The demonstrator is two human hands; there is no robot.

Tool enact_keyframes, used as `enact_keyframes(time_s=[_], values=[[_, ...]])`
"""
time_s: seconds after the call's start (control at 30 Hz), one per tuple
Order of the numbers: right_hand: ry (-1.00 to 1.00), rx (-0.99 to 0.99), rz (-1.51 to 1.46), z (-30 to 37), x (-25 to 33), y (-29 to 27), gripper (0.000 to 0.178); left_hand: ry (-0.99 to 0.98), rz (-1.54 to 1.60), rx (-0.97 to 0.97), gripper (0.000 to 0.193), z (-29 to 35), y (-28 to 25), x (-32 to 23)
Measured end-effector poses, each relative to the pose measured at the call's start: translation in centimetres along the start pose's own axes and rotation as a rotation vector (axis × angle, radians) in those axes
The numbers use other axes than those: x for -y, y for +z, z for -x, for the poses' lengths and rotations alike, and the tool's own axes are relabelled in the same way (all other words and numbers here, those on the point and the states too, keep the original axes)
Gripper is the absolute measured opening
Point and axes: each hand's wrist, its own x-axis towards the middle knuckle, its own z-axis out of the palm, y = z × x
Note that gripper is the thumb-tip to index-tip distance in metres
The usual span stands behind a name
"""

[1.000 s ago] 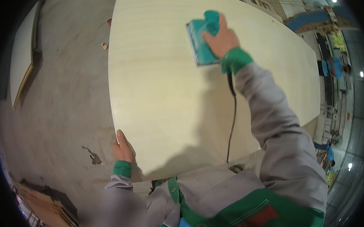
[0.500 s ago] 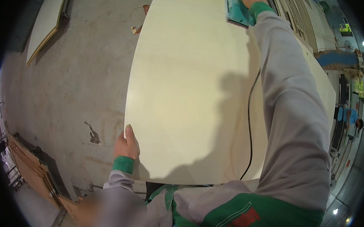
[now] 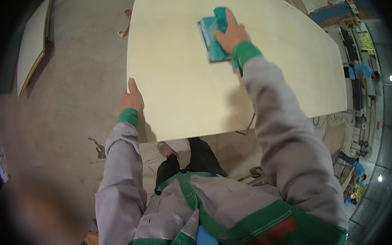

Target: The person uses a handheld electric sander to smooth the surface of a large, light-colored wooden board. They move the sander across the board in various directions, covering different sections of the surface.

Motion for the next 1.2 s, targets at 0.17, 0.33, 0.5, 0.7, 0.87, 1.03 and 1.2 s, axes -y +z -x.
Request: enact_keyframes(time_s=[0.17, 0.33, 0.5, 0.7, 0.87, 1.03, 1.2], values=[[-0.057, 0.037, -0.115, 19.5, -5.1, 1.6, 0.096, 0.054, 0.007, 0.002, 0.109, -0.8, 0.7, 1.1], [-0.032, 0.023, -0.177, 34.1, -6.8, 1.1, 0.094, 0.067, 0.023, 0.056, 0.108, -1.2, 0.8, 1.4], [-0.045, 0.03, -0.194, 27.6, -5.8, 0.2, 0.096, 0.058, 0.169, 0.076, 0.104, -1.4, 1.0, 1.1], [-0.132, 0.032, -0.12, 2.3, -3.6, -0.7, 0.099, 0.005, 0.248, 0.028, 0.098, -0.9, 1.1, 0.1], [-0.249, -0.167, 0.025, -21.7, -1.4, -1.0, 0.101, -0.042, 0.132, -0.002, 0.092, -0.2, 0.3, -1.3], [-0.277, -0.199, 0.129, -38.6, 2.1, -3.2, 0.099, -0.135, 0.043, 0.018, 0.087, 0.5, -0.4, -2.2], [-0.349, -0.097, 0.197, -41.2, 11.0, -2.0, 0.093, -0.141, 0.035, 0.017, 0.083, 0.7, -1.0, -2.3]])
